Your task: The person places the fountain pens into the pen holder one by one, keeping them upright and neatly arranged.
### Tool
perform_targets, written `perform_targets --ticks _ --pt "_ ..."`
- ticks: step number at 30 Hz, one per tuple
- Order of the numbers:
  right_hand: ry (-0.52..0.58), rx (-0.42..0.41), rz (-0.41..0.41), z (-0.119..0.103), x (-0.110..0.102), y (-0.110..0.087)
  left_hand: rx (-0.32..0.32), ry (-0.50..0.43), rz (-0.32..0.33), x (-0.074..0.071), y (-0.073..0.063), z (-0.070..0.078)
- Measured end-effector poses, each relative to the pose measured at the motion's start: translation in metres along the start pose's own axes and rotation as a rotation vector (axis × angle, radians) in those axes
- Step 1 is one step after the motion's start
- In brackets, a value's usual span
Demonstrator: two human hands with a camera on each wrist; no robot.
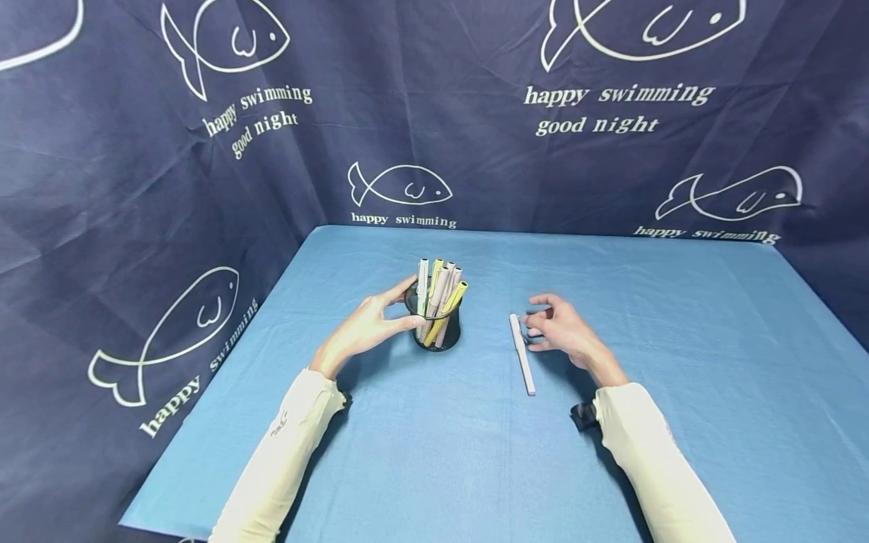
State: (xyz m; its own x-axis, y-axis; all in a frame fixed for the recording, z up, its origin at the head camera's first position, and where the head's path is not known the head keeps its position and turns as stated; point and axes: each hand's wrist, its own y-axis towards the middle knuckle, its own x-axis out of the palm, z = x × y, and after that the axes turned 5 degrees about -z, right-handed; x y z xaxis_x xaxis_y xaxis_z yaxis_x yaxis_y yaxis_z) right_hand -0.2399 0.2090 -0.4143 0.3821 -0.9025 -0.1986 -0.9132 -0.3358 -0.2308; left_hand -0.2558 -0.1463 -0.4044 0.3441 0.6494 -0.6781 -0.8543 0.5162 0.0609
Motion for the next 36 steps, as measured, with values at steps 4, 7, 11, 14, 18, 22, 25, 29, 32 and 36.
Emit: perform_targets --ticks 4,7,11,14,18,22,25,29,32,36 --pt "-0.016 0.006 -0.016 0.001 0.000 0.000 -0.001 -0.002 0.000 0.000 0.000 0.000" --pt "-0.021 0.009 -0.025 0.001 -0.001 0.000 -0.005 -0.002 0.001 0.000 0.000 0.001" --pt "-0.020 0.020 -0.038 0.000 0.001 0.001 -0.009 0.001 0.003 -0.001 0.000 0.000" --pt "-0.031 0.034 -0.047 -0.001 0.002 0.003 -0.009 0.004 0.006 -0.001 0.000 0.000" --pt "-0.053 0.062 -0.051 -0.003 0.003 0.005 -0.015 0.008 0.003 -0.001 0.000 -0.001" --pt "-0.081 0.080 -0.059 -0.004 0.004 0.007 -0.014 0.006 0.001 -0.001 0.000 0.000" --pt "-0.099 0.084 -0.063 -0.004 0.004 0.009 -0.008 0.006 0.005 -0.001 0.000 0.000" --pt "-0.118 0.088 -0.068 -0.004 0.005 0.010 -0.006 0.006 0.007 -0.001 0.000 0.000" --pt "-0.137 0.086 -0.075 -0.005 0.005 0.010 -0.008 0.006 0.007 -0.001 0.000 0.001" --pt "-0.153 0.077 -0.085 -0.005 0.005 0.012 -0.015 0.006 0.006 -0.001 -0.001 0.001"
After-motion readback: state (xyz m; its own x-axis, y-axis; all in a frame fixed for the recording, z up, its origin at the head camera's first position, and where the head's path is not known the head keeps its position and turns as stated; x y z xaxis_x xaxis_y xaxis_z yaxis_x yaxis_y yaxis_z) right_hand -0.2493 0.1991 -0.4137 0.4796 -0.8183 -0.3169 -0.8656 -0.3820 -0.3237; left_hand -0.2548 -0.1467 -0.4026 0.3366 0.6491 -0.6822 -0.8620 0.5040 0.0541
